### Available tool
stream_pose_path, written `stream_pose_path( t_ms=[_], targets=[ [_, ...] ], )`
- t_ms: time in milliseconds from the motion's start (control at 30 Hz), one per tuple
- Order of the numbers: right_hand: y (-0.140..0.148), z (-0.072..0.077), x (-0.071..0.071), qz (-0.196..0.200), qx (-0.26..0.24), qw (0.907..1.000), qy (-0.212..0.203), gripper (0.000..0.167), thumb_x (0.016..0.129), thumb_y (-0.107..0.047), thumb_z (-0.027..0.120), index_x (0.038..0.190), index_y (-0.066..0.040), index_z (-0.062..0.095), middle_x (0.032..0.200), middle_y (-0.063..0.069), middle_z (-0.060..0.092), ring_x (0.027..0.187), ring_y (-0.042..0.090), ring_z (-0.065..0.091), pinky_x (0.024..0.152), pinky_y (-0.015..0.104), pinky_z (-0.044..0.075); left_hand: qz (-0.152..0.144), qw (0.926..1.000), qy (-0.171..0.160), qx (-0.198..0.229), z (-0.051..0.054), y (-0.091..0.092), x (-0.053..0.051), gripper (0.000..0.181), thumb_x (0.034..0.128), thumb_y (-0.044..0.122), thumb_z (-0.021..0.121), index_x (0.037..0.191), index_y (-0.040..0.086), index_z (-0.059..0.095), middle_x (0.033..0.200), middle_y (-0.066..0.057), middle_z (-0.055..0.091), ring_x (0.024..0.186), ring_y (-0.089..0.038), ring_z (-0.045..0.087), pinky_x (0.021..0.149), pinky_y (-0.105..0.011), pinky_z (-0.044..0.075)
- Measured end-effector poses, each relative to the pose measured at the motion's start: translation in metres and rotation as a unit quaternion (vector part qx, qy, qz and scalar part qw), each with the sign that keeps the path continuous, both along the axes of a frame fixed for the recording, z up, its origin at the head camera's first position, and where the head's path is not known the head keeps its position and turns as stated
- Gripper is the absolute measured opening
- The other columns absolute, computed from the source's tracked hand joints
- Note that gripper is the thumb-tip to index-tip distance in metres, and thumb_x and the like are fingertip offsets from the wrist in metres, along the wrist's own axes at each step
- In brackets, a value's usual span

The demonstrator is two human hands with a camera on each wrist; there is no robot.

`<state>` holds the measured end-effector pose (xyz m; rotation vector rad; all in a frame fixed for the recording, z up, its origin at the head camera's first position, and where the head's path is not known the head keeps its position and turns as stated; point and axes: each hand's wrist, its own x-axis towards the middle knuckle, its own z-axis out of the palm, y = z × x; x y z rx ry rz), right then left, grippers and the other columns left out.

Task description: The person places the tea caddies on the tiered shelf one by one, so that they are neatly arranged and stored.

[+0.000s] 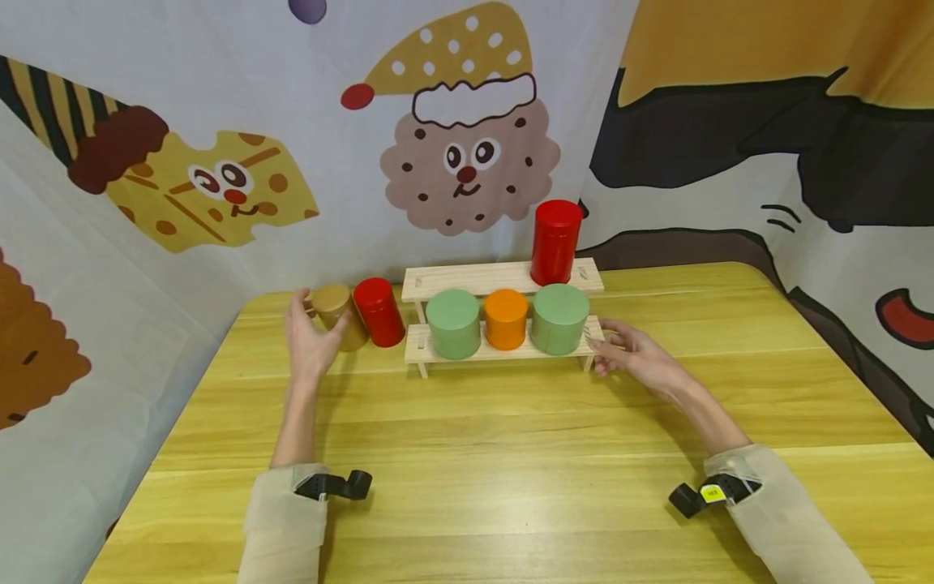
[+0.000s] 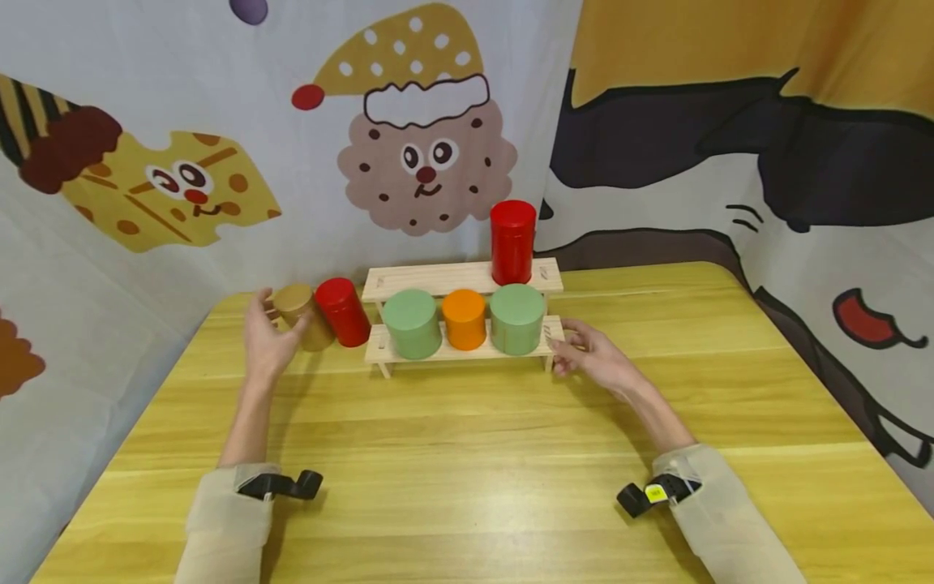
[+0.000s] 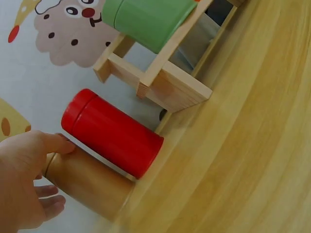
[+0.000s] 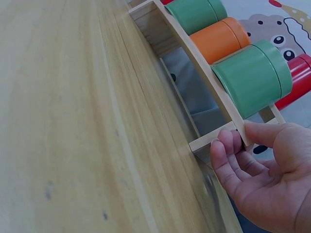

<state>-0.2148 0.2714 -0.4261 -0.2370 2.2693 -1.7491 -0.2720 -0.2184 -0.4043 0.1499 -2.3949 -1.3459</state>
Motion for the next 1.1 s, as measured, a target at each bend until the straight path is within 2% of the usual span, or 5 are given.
stream_pose_path(
  t_ms=[300,567,800,1100],
  targets=[
    [-0.001,-0.001,0.001,0.002,-0.01,1.0,0.0,0.072,0.105,-0.02,0.056,0.156,0.009,0.014,0.114,0.027,0.055,0.088,0.025,0.066,0.083,0.034,0.058,-0.02,0.9994,0.025,0.016,-0.01,0.001,-0.009,0.071,0.087,0.005,0.074,0.146,-0.007,0.037,0.138,-0.026,0.048,0.128,-0.039,0.047,0.108,-0.051,0.038],
    [0.0,-0.001,0.0,0.002,-0.011,0.9999,0.008,0.07,0.105,-0.02,0.056,0.155,0.009,0.017,0.111,0.027,0.056,0.087,0.025,0.067,0.082,0.034,0.058,-0.006,0.9973,0.038,0.062,-0.007,0.002,-0.01,0.067,0.0848,0.002,0.077,0.142,-0.005,0.042,0.136,-0.023,0.051,0.126,-0.037,0.05,0.106,-0.049,0.042],
    [0.001,-0.003,0.0,0.006,-0.008,0.9998,0.015,0.069,0.105,-0.021,0.056,0.155,0.009,0.018,0.112,0.028,0.056,0.088,0.026,0.067,0.082,0.034,0.058,0.022,0.9967,0.041,0.067,0.003,0.0,-0.003,0.071,0.0844,0.004,0.078,0.145,-0.001,0.042,0.138,-0.021,0.051,0.125,-0.034,0.05,0.106,-0.045,0.042],
    [0.001,-0.003,0.0,0.009,-0.007,0.9998,0.015,0.069,0.105,-0.021,0.056,0.155,0.009,0.018,0.115,0.029,0.055,0.089,0.026,0.067,0.084,0.034,0.057,0.047,0.9943,0.073,0.062,0.026,-0.001,0.01,0.074,0.0841,0.009,0.079,0.147,0.001,0.042,0.139,-0.017,0.052,0.122,-0.029,0.051,0.104,-0.041,0.042]
  ],
)
